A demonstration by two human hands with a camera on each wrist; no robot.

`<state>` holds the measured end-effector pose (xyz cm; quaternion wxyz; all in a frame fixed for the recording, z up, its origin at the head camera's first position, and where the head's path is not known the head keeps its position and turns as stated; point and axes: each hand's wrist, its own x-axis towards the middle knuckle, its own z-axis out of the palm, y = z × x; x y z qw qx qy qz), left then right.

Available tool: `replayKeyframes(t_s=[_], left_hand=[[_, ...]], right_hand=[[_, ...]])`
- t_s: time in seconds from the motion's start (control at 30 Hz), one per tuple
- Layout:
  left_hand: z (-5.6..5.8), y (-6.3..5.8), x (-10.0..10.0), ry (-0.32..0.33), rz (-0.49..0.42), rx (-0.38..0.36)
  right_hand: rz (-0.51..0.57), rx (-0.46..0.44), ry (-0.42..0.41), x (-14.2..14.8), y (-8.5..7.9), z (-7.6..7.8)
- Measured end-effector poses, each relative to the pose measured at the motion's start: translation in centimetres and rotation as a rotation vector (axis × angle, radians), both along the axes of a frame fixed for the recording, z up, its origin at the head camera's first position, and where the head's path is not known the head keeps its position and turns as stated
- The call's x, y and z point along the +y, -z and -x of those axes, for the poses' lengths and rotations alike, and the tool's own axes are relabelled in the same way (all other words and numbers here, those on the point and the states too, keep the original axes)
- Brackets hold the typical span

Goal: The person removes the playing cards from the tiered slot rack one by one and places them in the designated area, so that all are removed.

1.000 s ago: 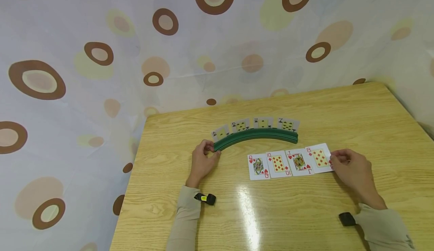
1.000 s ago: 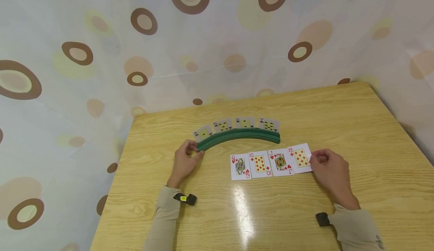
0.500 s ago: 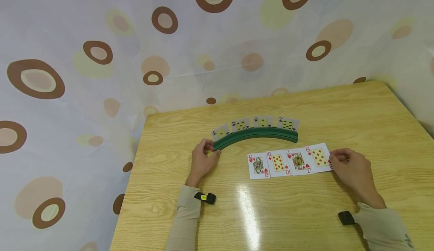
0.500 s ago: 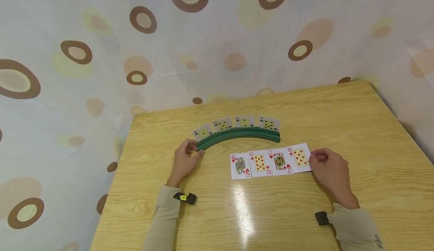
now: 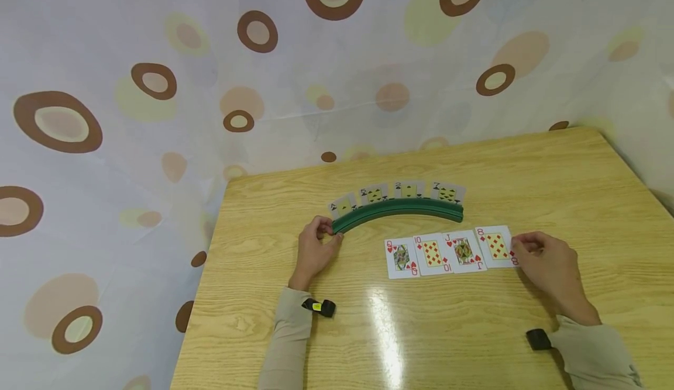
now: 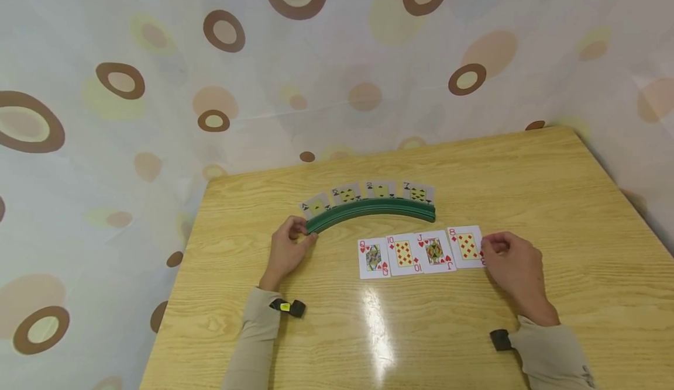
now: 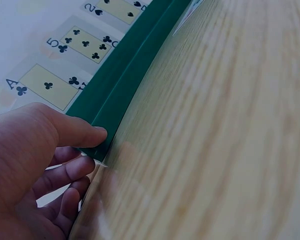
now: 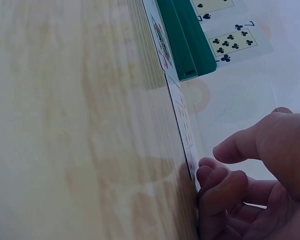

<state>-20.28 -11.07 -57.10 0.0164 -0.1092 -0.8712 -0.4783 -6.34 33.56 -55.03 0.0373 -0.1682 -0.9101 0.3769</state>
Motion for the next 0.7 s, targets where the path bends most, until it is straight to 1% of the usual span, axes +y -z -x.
replayKeyframes(t_s=[0.2,0.33,0.7], left_hand=[[0.0,-0.1,0.1,0.003,-0.002,0.003],[-0.1,-0.2,0.1,0.001,-0.004,0.0],[-0.2,-0.3,0.2,0.0,-0.005,0.005]], right_hand=[[-0.009,0.007,-0.001,0.1,0.1,0.0],[-0.001,0.017,-0.016,-0.1,0.2,0.0],[0.003,0.112,-0.044,-1.1,-0.1,0.8]])
